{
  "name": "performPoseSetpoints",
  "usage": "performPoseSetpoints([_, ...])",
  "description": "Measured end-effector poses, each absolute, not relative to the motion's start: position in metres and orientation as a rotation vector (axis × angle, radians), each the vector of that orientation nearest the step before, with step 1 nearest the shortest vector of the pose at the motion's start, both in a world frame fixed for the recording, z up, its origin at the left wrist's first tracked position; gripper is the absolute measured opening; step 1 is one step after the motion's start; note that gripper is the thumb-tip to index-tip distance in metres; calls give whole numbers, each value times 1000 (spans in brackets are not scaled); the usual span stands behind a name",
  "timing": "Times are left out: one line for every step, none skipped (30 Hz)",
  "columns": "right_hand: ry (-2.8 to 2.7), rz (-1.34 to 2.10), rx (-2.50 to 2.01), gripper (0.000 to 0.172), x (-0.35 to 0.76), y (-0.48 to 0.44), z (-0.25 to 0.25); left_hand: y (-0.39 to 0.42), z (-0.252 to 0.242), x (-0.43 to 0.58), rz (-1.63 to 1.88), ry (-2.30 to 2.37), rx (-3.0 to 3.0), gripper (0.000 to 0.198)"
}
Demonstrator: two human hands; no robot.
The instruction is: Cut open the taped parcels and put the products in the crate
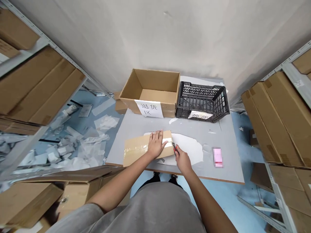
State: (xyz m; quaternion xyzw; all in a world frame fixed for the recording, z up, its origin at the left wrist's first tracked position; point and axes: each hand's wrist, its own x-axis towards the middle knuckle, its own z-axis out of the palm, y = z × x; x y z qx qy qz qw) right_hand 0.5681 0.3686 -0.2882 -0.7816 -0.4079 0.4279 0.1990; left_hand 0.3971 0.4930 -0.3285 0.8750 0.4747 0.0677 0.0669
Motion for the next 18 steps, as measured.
performPoseSetpoints([-1137,1214,-2183,58,569,367,-287,493,-328,397,202,1431,2640,72])
performPoseSetpoints([-1127,1240,-2169,57,570,366,-285,493,-328,397,202,1434,2642,72])
performPoseSetpoints([-1111,1266,-2147,57,571,366,-283,492,-327,397,201,1437,2643,72])
performPoseSetpoints([-1089,1281,-2123,58,573,368,-281,491,-326,397,201,1439,2643,72])
performPoseSetpoints([-1061,1281,-2103,58,574,371,-278,491,-326,397,201,1440,2641,73])
performPoseSetpoints([-1032,1270,-2091,58,576,374,-277,490,-325,397,199,1440,2639,73])
performPoseSetpoints([-1006,1255,-2086,58,577,379,-275,489,-324,397,197,1439,2637,73])
performPoseSetpoints([-988,1246,-2089,58,578,384,-275,489,-324,397,195,1439,2634,74])
performPoseSetpoints([-981,1247,-2096,58,579,388,-275,490,-323,396,194,1439,2632,74])
performPoseSetpoints([-983,1257,-2102,58,579,392,-277,491,-322,396,193,1438,2630,75])
performPoseSetpoints([-991,1267,-2106,58,579,396,-279,492,-322,396,190,1432,2629,75])
performPoseSetpoints([-1001,1269,-2109,58,579,398,-282,494,-321,395,184,1418,2632,75])
performPoseSetpoints([-1012,1262,-2111,58,579,398,-285,496,-320,394,174,1397,2636,75])
performPoseSetpoints([-1022,1247,-2111,59,579,398,-288,498,-320,394,162,1372,2643,76])
performPoseSetpoints([-1032,1226,-2110,59,579,397,-291,500,-320,393,150,1347,2649,76])
performPoseSetpoints([-1043,1207,-2110,59,579,395,-294,502,-320,393,138,1327,2655,76])
performPoseSetpoints([-1056,1190,-2113,59,578,393,-296,503,-320,392,126,1313,2660,77])
performPoseSetpoints([-1070,1173,-2119,58,578,391,-298,505,-320,392,117,1306,2664,78])
